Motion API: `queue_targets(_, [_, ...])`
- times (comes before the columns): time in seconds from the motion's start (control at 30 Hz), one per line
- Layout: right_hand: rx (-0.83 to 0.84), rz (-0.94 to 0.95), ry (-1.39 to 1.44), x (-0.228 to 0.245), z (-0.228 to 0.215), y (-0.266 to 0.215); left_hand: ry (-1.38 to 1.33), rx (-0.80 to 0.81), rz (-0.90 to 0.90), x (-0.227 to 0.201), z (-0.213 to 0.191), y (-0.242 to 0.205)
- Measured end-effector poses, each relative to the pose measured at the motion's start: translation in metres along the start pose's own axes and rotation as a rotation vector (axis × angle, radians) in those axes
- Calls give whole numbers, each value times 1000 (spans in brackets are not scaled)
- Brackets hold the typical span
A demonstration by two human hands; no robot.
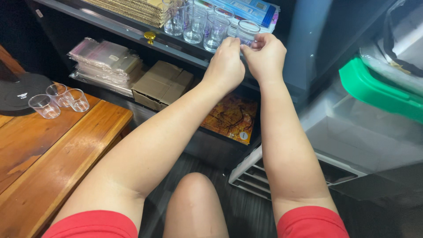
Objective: The person unpacks small clear glasses from a cardboard box and places them on a wooden bench. They handle the glasses one at a time, removing them from the packaging and arranging them in rows on the bench.
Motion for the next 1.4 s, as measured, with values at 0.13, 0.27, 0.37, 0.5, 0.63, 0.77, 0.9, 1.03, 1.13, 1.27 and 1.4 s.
queue_targets(0.13, [-4,-31,-49,-8,9,10,97,20,-19,3,6,7])
queue_targets(0.27, [3,-24,-87,-10,13,17,154,31,11,7,13,13])
queue_targets(0.37, [8,-16,-98,-12,15,21,193,64,-18,8,15,16])
queue_targets(0.5, [-10,-21,-116,-17,17,25,247,52,-14,13,23,20])
queue_targets(0.63, [-22,-6,-84,-10,15,25,301,30,11,7,22,18])
queue_targets(0.77, [-9,51,-70,-2,13,23,297,64,-39,7,22,17])
queue_targets(0.9, [-24,56,-66,0,13,21,267,20,20,11,26,18])
queue_targets(1.03, [-20,35,-89,-1,14,20,259,31,8,9,24,17])
queue_targets(1.13, [-17,91,-44,3,8,11,273,26,22,3,17,9])
queue_targets(1.27, [-117,-7,8,37,-16,-23,113,-7,125,-17,-8,-27])
queue_targets(1.4, [-202,-134,243,71,-13,-71,2,-102,277,-25,-52,-80])
Point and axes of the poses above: each hand's wrist, its own y-axis towards the middle knuckle, its own z-axis out of the palm, x = y × z, the point moved 5 cm from there along y, towards the middle knuckle, and after that the axes turned 14 degrees about -z, right-handed, at the moved point
